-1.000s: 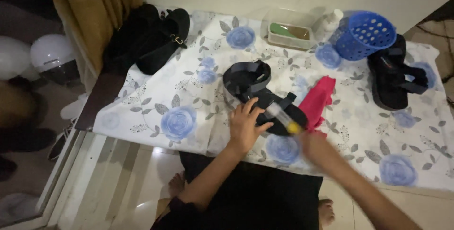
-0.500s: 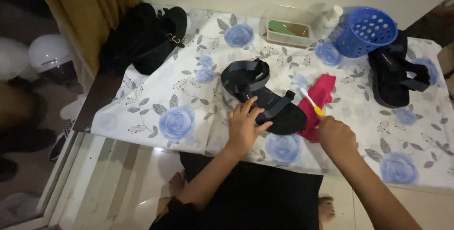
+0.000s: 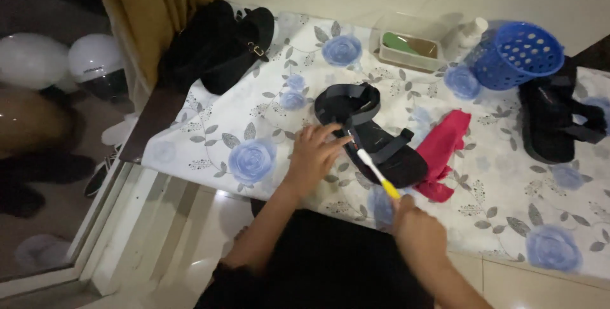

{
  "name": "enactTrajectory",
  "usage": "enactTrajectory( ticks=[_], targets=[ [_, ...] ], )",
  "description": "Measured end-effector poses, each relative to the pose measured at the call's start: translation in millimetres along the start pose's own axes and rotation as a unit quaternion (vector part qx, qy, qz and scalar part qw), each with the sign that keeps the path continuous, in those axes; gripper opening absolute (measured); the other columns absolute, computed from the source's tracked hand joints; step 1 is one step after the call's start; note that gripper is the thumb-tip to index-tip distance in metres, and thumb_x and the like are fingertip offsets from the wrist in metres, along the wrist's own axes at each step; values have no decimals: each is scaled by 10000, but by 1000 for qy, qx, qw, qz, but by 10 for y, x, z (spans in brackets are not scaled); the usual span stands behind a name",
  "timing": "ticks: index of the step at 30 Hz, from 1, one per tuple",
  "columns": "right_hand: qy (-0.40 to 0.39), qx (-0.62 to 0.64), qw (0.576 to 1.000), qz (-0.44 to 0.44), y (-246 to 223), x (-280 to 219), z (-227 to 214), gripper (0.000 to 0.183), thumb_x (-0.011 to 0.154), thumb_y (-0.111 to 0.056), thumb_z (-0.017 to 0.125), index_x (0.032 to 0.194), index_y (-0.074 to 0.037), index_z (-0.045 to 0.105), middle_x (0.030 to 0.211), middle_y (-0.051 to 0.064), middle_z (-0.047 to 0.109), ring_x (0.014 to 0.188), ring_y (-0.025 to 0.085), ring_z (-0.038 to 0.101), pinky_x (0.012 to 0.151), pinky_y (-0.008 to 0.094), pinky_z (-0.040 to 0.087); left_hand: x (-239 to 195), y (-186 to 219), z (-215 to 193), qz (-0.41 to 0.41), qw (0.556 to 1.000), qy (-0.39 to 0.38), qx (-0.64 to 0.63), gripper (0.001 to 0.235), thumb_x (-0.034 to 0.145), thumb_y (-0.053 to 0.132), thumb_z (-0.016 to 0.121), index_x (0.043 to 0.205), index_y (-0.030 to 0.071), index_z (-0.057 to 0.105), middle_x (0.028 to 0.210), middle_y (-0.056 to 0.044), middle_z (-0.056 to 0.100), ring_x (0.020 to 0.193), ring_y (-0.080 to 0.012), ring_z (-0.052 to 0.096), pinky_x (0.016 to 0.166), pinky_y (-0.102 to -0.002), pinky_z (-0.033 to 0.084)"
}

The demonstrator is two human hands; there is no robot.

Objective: The person cleans a pair of black sandals using a toothbrush and a red cloth. They scrub the straps and sole of one sandal, then wipe it with the cloth, and repeat the process on the second sandal.

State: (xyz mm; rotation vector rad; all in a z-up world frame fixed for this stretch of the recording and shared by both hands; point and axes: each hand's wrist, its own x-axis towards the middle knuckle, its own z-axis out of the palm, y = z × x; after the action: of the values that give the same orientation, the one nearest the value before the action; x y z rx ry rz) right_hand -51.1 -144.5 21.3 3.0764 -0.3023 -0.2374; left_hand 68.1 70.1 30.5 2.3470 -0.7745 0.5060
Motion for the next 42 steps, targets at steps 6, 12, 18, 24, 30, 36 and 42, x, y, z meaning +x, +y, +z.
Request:
enactTrajectory(
  ticks=[6, 12, 18, 24, 30, 36, 42],
  targets=[
    [179, -146, 973, 3, 154, 184, 434, 390, 896, -547, 408, 791, -182, 495, 485, -36, 509, 387, 183, 541, 312, 297, 359, 486, -281, 347, 75, 986, -137, 49, 276, 740, 313, 653, 1016, 305, 667, 1365, -36, 383, 1280, -333, 283, 1032, -562, 140],
    [146, -103, 984, 5, 149, 310, 631, 379, 919, -521, 351, 821, -176, 473, 516, -12, 543, 424, 210, 583, 333, 348, 419, 588, -242, 352, 20, 980, -198, 11, 222, 745, 308, 638, 951, 255, 702, 1298, -86, 458, 1238, -325, 313, 1038, -532, 128],
    [-73, 1, 996, 58, 62, 81, 190, 452, 923, -506, 220, 960, -110, 436, 655, 76, 635, 607, 336, 640, 516, 460, 490, 569, -268, 375, 16, 982, -187, -4, 247, 747, 357, 621, 962, 262, 698, 1302, -77, 463, 1232, -327, 331, 1030, -532, 147],
    [182, -158, 970, -7, 90, 105, 685, 368, 908, -536, 372, 783, -197, 445, 474, -55, 508, 401, 151, 561, 341, 301, 418, 550, -316, 405, 32, 985, -170, -25, 203, 772, 324, 613, 937, 259, 711, 1315, -63, 450, 1230, -328, 327, 1013, -546, 142],
    [170, -227, 959, -28, -6, 42, 625, 313, 936, -471, 348, 836, -191, 447, 530, -62, 513, 365, 84, 515, 303, 239, 388, 557, -342, 397, 24, 985, -167, -32, 207, 750, 339, 633, 925, 267, 716, 1308, -41, 461, 1222, -298, 336, 1003, -542, 160],
    [237, -282, 928, -58, 140, 58, 810, 133, 895, -279, 447, 774, -232, 419, 516, -112, 485, 390, 47, 502, 312, 219, 361, 573, -394, 472, 18, 982, -181, -58, 205, 751, 321, 633, 921, 249, 722, 1336, -61, 422, 1228, -356, 305, 996, -576, 138],
    [269, -358, 893, -34, 275, -128, 754, 282, 913, -319, 503, 670, -238, 384, 468, -108, 389, 356, 26, 402, 312, 226, 283, 543, -451, 419, 16, 978, -187, -86, 210, 770, 322, 636, 962, 277, 709, 1349, -56, 408, 1224, -326, 318, 975, -490, 184]
  ],
)
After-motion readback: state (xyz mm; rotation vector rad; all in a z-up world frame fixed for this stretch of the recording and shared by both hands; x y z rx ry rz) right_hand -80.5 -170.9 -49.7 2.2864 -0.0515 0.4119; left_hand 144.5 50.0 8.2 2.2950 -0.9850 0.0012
